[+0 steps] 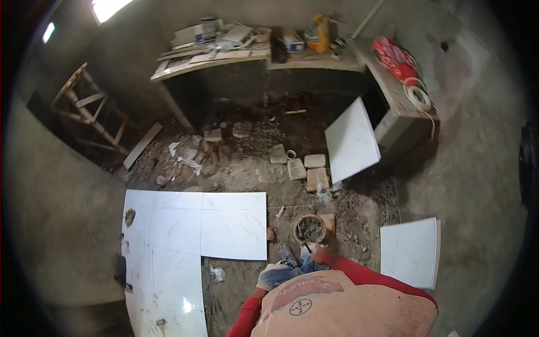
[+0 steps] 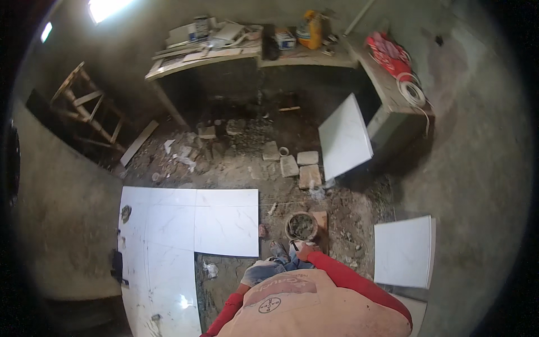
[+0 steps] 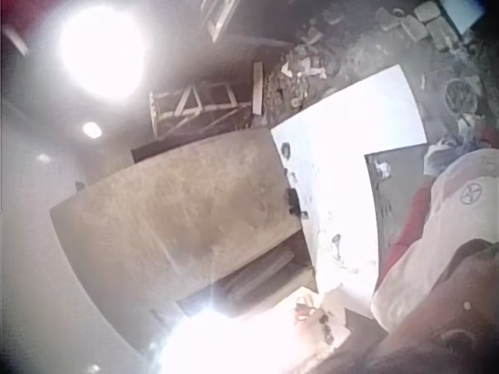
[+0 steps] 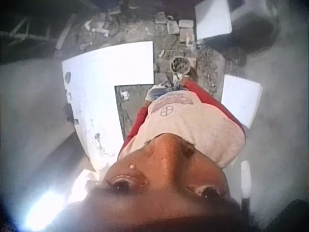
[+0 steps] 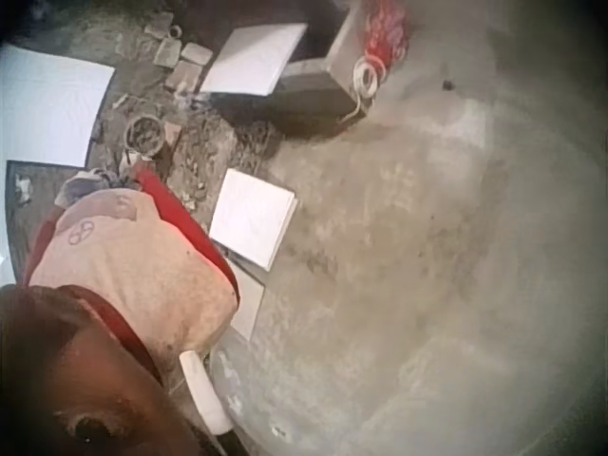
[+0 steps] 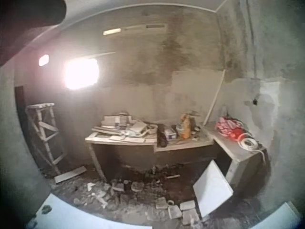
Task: The person aligns a tile with a string line, pours liquid from a yellow container into buckets containing mortar, and handles tiles and tools on a dirt floor.
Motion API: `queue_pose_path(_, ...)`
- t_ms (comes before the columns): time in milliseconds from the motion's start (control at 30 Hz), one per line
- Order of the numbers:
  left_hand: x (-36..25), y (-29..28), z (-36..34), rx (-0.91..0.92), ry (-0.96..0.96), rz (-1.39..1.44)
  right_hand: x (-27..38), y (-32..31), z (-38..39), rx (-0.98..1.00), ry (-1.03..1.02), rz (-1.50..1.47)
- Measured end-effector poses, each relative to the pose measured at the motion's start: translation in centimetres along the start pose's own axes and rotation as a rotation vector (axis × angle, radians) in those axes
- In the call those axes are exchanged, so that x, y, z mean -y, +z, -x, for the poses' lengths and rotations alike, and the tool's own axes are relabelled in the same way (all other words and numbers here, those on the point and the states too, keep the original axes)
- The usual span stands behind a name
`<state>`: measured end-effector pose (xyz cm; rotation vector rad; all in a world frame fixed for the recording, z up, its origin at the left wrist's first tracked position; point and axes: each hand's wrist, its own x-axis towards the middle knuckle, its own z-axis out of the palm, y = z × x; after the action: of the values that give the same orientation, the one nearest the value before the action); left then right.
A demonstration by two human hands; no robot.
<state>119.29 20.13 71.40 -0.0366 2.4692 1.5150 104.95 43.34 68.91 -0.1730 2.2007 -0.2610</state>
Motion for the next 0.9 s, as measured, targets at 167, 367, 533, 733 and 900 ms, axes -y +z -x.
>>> queue_pose_path(167, 0.8, -0.1, 2.3, -0.157, -0.034, 0.037, 2.7, -2.2, -3.2, 0.094, -0.154, 0.134)
queue_pose_path(367, 0.5, 0.7, 4.7, -0.347, -0.038, 0.054, 8.4, -8.0, -7.9, 0.053, -0.645, 0.241)
queue_pose_path(533, -6.4, -2.6, 5.2, -0.296, -0.151, -0.173, 14.2, -10.0, -7.3, 0.141, -0.732, 0.094)
queue_pose_path(733, -3.4, 0.9, 6.2, -0.481, -0.295, -0.052, 8.6, -1.6, -8.3, 0.346, -0.465, 0.543)
queue_pose_path(900, -5.9, -1.5, 2.9, -0.314, -0.429, -0.108, 5.8, -1.7, -14.0, 0.512, -0.391, 0.782)
